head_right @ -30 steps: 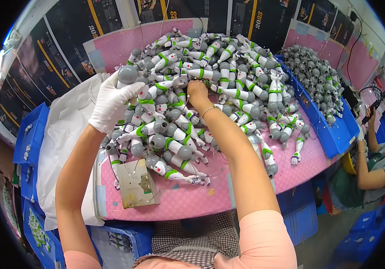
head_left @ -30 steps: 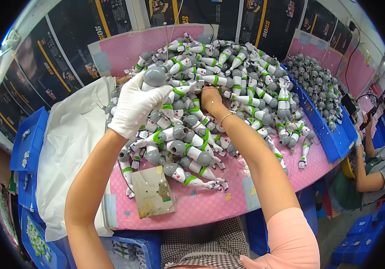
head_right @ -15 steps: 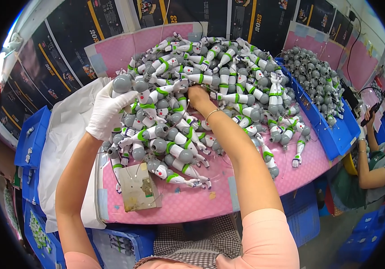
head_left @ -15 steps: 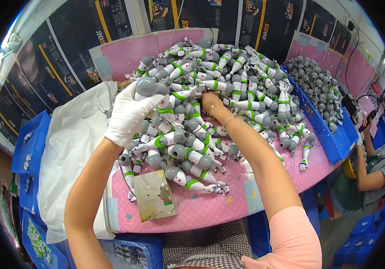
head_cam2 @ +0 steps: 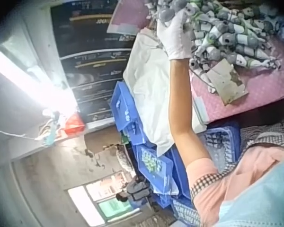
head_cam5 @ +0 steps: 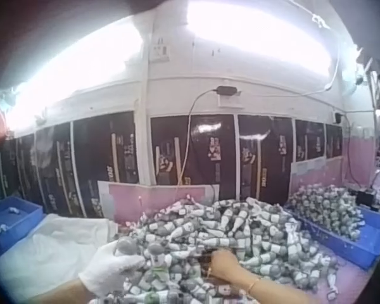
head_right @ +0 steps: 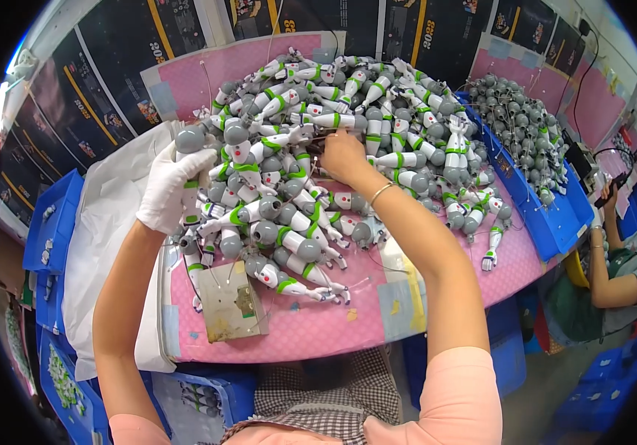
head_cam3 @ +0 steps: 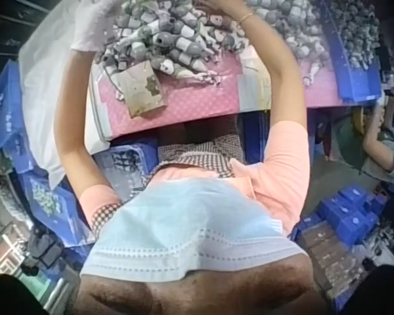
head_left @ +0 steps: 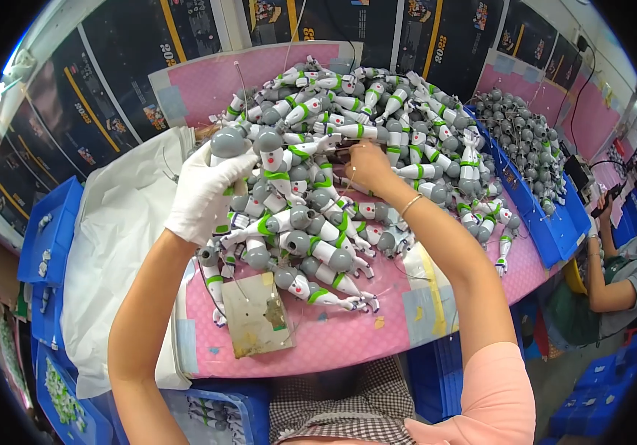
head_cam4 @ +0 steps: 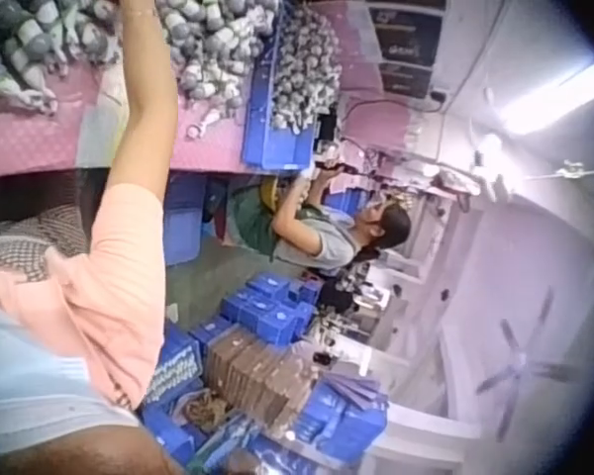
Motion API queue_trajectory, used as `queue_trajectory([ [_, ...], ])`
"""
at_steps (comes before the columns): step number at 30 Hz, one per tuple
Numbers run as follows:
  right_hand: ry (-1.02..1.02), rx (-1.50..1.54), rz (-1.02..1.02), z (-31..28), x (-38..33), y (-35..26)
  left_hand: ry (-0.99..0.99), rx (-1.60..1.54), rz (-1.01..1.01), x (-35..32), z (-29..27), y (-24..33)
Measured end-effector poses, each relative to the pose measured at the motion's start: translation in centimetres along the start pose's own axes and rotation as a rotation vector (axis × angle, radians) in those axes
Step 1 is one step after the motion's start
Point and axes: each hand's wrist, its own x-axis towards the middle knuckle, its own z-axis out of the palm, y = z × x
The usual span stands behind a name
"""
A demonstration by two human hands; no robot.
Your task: Inspecting, cleaning, and organizing small plastic toy robots at a factory workbench.
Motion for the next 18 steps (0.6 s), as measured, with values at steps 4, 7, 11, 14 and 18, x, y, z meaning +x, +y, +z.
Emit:
queue_trajectory([
  [4, 0.04, -0.019, 0.085, -5.4, -2.2, -1.0, -0.011, -0.21, -0.163, -0.8, 0.0, -0.9],
  [7, 0.065, -0.114, 0.135, -10.5, -6.1, -0.9, 0.027, -0.11, -0.111, -2.7, 0.9, -1.4],
  [11, 0.112, 0.402, 0.175, -14.3, -14.6, 2.3, 0.131, 0.03, 0.07, -6.2, 1.2, -1.1],
  [14, -0.047, 1.548, 0.484, -13.5, -23.8, 1.9, -0.006, -0.477, -0.098, -10.6, 1.4, -2.2],
  [18, -0.079, 1.949, 0.629, -11.6, -31.5, -8.4, 0.074, -0.424, -0.272, -18.0, 7.8, -3.9],
])
